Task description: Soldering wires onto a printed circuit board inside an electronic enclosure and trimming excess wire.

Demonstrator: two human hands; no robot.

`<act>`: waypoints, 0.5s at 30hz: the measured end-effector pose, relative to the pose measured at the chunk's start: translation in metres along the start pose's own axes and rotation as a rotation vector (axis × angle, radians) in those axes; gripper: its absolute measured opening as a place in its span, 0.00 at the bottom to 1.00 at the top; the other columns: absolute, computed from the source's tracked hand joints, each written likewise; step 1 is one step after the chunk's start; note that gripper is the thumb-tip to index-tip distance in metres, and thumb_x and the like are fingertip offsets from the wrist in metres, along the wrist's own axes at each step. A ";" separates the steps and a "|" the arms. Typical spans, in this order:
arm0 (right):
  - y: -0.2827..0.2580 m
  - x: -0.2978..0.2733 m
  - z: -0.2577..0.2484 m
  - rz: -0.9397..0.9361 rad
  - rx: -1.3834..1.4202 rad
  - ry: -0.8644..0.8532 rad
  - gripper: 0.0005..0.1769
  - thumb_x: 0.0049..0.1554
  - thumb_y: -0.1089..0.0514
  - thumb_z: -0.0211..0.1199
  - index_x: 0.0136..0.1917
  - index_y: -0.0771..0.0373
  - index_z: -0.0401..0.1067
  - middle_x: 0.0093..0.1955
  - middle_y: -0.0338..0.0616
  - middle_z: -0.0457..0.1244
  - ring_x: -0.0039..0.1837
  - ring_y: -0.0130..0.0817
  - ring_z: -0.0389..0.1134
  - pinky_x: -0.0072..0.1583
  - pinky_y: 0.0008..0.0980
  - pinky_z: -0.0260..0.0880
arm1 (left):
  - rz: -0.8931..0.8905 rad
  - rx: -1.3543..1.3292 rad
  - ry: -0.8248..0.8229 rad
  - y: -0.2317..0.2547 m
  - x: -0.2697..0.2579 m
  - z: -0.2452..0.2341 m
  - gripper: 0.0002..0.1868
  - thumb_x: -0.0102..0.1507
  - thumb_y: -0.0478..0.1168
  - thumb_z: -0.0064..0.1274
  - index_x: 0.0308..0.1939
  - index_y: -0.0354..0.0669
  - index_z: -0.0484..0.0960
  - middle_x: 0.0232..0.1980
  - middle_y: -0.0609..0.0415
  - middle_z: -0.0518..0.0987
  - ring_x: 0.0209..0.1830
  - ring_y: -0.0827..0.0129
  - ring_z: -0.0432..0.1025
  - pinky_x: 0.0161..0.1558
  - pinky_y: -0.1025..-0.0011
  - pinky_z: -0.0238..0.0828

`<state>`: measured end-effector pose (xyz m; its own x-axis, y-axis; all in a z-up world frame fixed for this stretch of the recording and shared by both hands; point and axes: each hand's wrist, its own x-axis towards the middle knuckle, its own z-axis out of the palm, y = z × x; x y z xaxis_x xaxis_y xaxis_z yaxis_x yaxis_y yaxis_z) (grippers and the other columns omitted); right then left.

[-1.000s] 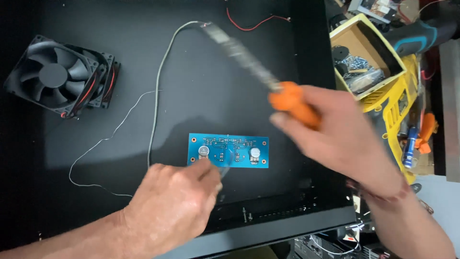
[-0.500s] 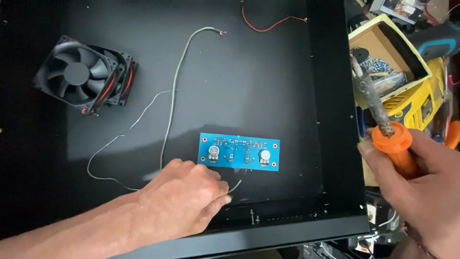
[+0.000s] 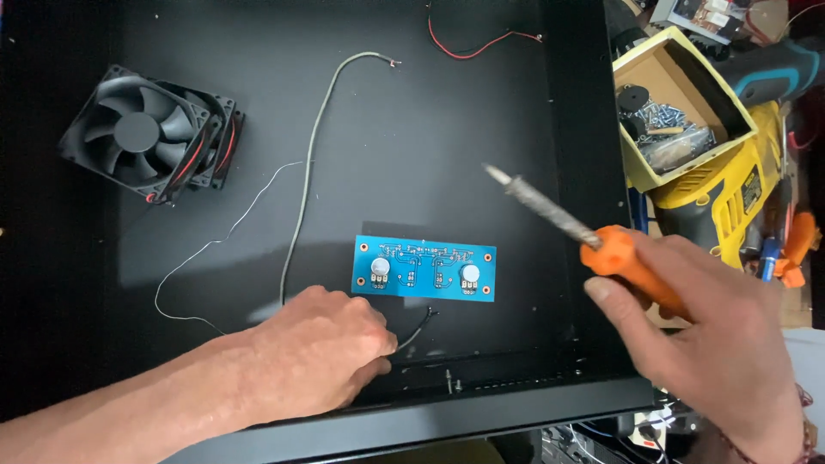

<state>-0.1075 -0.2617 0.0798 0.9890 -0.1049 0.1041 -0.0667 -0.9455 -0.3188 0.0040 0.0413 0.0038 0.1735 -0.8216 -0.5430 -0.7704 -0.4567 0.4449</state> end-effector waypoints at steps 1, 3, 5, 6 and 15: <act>0.002 -0.002 0.001 -0.086 -0.029 -0.011 0.23 0.55 0.57 0.69 0.61 0.71 0.74 0.44 0.49 0.66 0.39 0.39 0.62 0.42 0.35 0.64 | -0.003 0.012 0.034 -0.001 0.000 0.001 0.13 0.71 0.49 0.50 0.36 0.50 0.83 0.35 0.55 0.81 0.34 0.44 0.76 0.30 0.47 0.71; 0.002 -0.004 0.001 -0.175 -0.060 -0.024 0.28 0.55 0.60 0.67 0.66 0.75 0.71 0.53 0.54 0.69 0.47 0.42 0.70 0.47 0.37 0.74 | -0.008 0.021 0.071 -0.001 -0.002 -0.001 0.14 0.71 0.49 0.48 0.35 0.50 0.82 0.34 0.55 0.80 0.33 0.43 0.75 0.29 0.45 0.70; 0.000 -0.007 -0.001 -0.214 -0.198 -0.052 0.27 0.57 0.58 0.66 0.69 0.68 0.74 0.42 0.43 0.66 0.36 0.33 0.64 0.34 0.33 0.65 | -0.047 0.077 0.137 0.001 -0.006 -0.007 0.14 0.71 0.50 0.48 0.33 0.53 0.80 0.35 0.55 0.80 0.32 0.43 0.76 0.32 0.42 0.72; 0.004 -0.009 0.000 -0.216 -0.200 -0.055 0.27 0.57 0.58 0.66 0.69 0.68 0.74 0.42 0.43 0.66 0.36 0.33 0.64 0.34 0.33 0.65 | -0.046 0.073 0.138 0.001 -0.010 -0.012 0.14 0.71 0.50 0.48 0.33 0.53 0.80 0.35 0.55 0.80 0.32 0.43 0.76 0.32 0.42 0.72; 0.003 -0.019 0.009 -0.318 -0.499 -0.037 0.32 0.53 0.54 0.73 0.70 0.58 0.75 0.47 0.47 0.68 0.41 0.39 0.68 0.37 0.35 0.68 | -0.019 0.249 0.846 -0.012 -0.013 -0.030 0.40 0.54 0.54 0.66 0.64 0.37 0.74 0.54 0.51 0.72 0.51 0.58 0.66 0.38 0.60 0.76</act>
